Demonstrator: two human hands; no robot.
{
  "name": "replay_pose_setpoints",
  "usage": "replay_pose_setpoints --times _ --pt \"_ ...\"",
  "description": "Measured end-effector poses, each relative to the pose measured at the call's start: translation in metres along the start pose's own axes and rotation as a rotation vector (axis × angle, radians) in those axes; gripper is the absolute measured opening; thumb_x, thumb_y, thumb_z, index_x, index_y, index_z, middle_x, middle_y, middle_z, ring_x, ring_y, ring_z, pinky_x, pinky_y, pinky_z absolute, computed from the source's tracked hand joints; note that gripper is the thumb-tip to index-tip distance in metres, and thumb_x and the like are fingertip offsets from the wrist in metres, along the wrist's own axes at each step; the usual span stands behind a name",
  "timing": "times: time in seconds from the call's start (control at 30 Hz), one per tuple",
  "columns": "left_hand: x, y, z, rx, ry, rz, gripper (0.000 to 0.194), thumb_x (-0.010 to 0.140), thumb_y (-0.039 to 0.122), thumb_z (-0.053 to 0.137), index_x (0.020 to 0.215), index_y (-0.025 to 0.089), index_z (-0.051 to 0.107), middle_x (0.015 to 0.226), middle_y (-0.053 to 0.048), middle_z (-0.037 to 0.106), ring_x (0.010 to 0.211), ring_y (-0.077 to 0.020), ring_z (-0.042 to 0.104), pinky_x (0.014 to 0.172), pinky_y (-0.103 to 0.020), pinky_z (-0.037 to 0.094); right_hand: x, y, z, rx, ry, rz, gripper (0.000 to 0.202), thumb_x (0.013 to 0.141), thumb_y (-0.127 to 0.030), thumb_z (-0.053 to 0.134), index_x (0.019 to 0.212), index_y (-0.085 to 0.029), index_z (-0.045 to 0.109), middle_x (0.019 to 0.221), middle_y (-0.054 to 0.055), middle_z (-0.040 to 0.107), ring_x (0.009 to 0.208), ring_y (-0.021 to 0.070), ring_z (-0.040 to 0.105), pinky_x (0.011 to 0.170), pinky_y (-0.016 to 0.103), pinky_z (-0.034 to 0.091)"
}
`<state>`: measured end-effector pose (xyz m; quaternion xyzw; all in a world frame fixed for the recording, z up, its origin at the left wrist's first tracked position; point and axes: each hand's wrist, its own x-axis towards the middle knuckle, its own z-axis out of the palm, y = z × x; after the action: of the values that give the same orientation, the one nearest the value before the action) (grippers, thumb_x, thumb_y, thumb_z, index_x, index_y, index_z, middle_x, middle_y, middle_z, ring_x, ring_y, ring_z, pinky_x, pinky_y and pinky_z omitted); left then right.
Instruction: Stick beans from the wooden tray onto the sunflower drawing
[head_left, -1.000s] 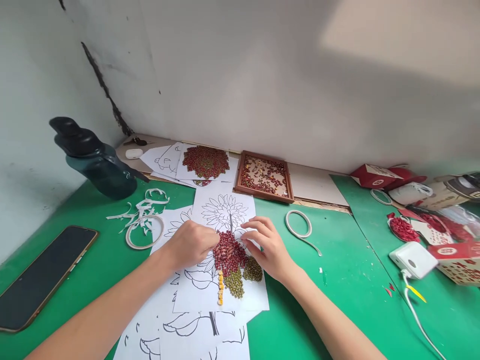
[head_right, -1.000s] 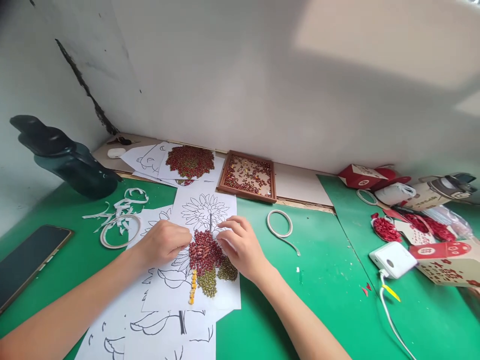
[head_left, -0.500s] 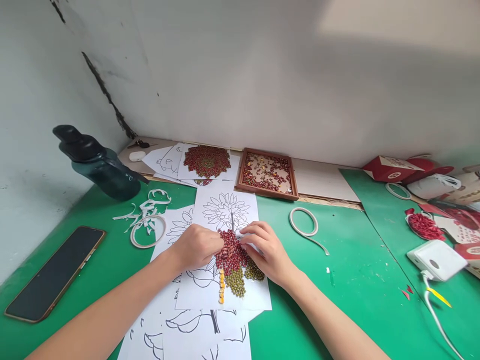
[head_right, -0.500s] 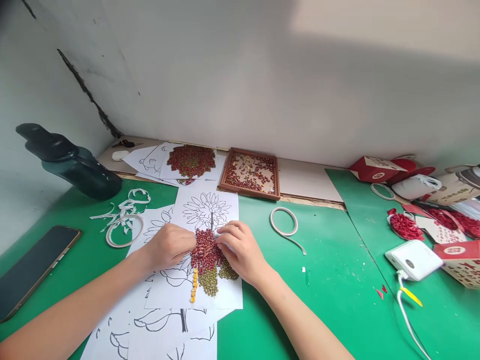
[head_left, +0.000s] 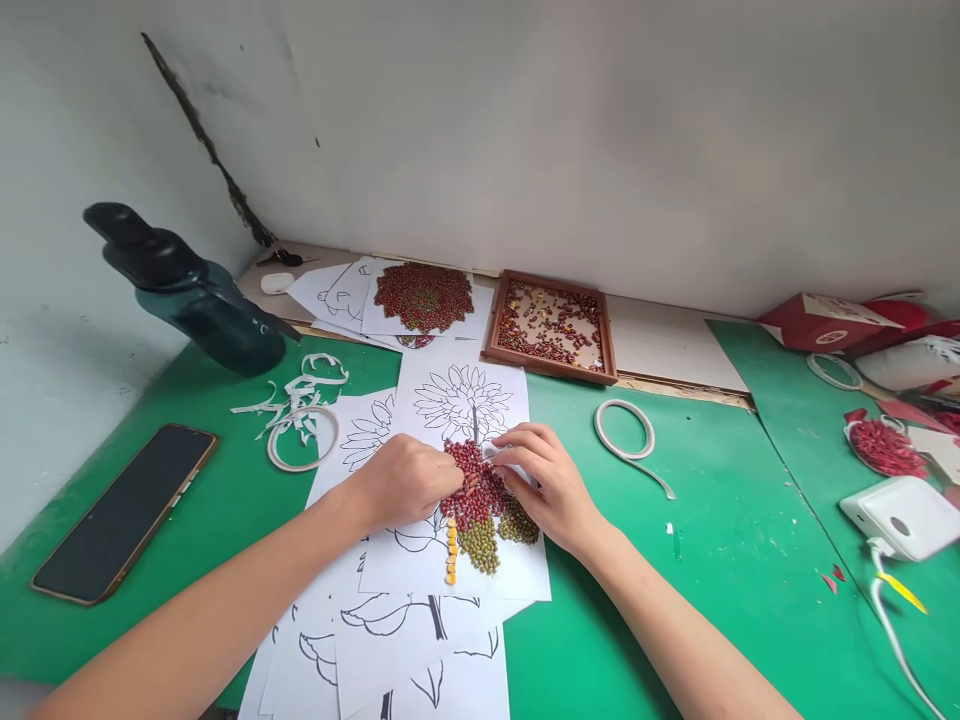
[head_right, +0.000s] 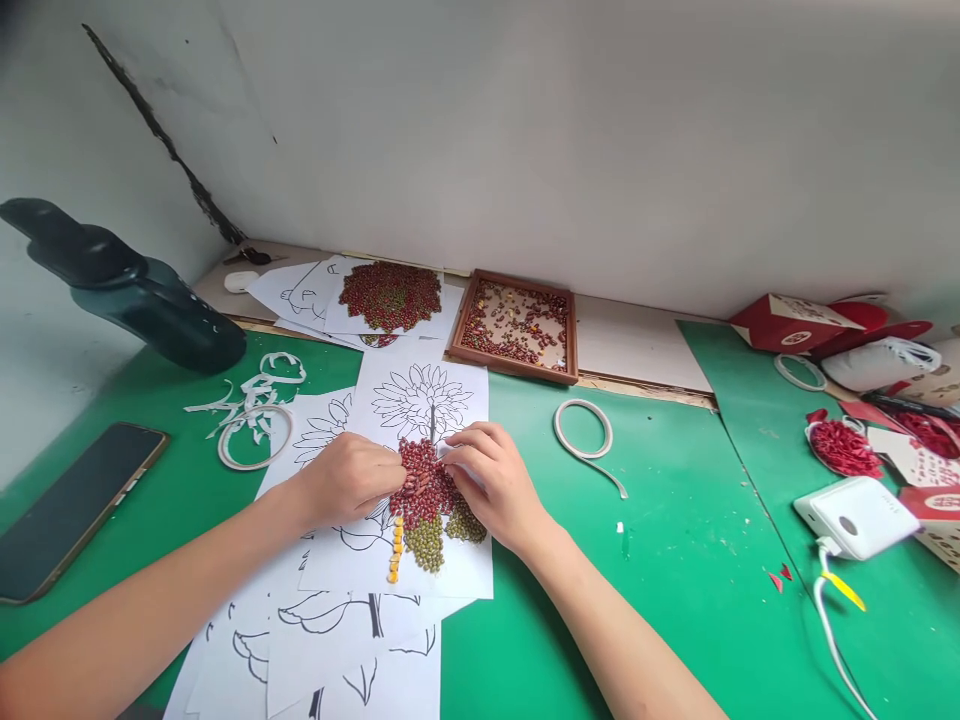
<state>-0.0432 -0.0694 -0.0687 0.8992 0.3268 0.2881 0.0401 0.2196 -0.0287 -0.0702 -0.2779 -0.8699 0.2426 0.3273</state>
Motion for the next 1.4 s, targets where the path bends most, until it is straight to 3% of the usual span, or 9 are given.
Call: replay_pose_setpoints --times 0.13,0.2,0.27,0.37,0.8,1.4 --pt "0.0003 0.0015 0.0007 0.002 -0.013 0.010 0.028 0.081 0.000 0.041 0.063 0.021 0.047 0.057 0.003 0.046 0.049 -0.0139 0.033 0.044 -0.034 0.024 -0.0002 0.0001 0.0004 -0.021 0.005 -0.006 0.024 0.101 -0.011 0.065 0.113 -0.031 0.070 0.118 0.005 0.077 0.113 0.0273 0.064 0.095 0.052 0.060" --pt "0.0012 0.0023 -0.0005 0.010 -0.019 0.008 0.030 0.084 -0.001 0.041 0.068 0.021 0.054 0.059 0.003 0.050 0.050 -0.0135 0.040 0.045 -0.033 0.027 -0.0006 0.0007 0.0009 -0.028 0.007 -0.016 0.023 0.101 -0.010 0.065 0.113 -0.029 0.069 0.119 0.006 0.077 0.114 0.0268 0.063 0.096 0.050 0.060" --pt "0.0023 0.0035 -0.0021 0.023 -0.027 -0.001 0.033 0.089 -0.001 0.041 0.088 0.020 0.067 0.063 0.005 0.056 0.053 -0.0131 0.049 0.047 -0.032 0.032 -0.0009 0.0013 0.0011 -0.028 0.010 -0.019 0.023 0.100 -0.009 0.065 0.114 -0.028 0.069 0.119 0.006 0.076 0.115 0.0266 0.063 0.097 0.050 0.059" --pt "0.0028 0.0052 -0.0034 0.062 -0.045 0.005 0.038 0.095 0.001 0.043 0.113 0.021 0.070 0.065 0.006 0.060 0.055 -0.0131 0.055 0.048 -0.031 0.034 -0.0011 0.0017 0.0009 -0.028 0.010 -0.016 0.024 0.100 -0.009 0.066 0.114 -0.028 0.068 0.119 0.006 0.076 0.114 0.0265 0.063 0.097 0.050 0.060" --pt "-0.0019 0.0032 0.0010 0.094 -0.205 -0.035 0.034 0.088 0.004 0.050 0.105 0.024 0.072 0.066 0.005 0.064 0.057 -0.0135 0.061 0.047 -0.030 0.030 -0.0003 0.0035 0.0039 -0.047 -0.024 0.008 0.020 0.101 -0.009 0.065 0.110 -0.027 0.069 0.119 0.006 0.077 0.116 0.0275 0.063 0.099 0.052 0.058" --pt "-0.0033 0.0040 0.0028 0.050 -0.263 -0.088 0.035 0.088 0.003 0.051 0.106 0.024 0.073 0.069 0.005 0.068 0.060 -0.0136 0.065 0.049 -0.029 0.035 -0.0002 0.0020 0.0020 -0.060 -0.049 0.012 0.019 0.103 -0.013 0.064 0.113 -0.028 0.072 0.121 0.006 0.076 0.117 0.0281 0.059 0.100 0.053 0.058"
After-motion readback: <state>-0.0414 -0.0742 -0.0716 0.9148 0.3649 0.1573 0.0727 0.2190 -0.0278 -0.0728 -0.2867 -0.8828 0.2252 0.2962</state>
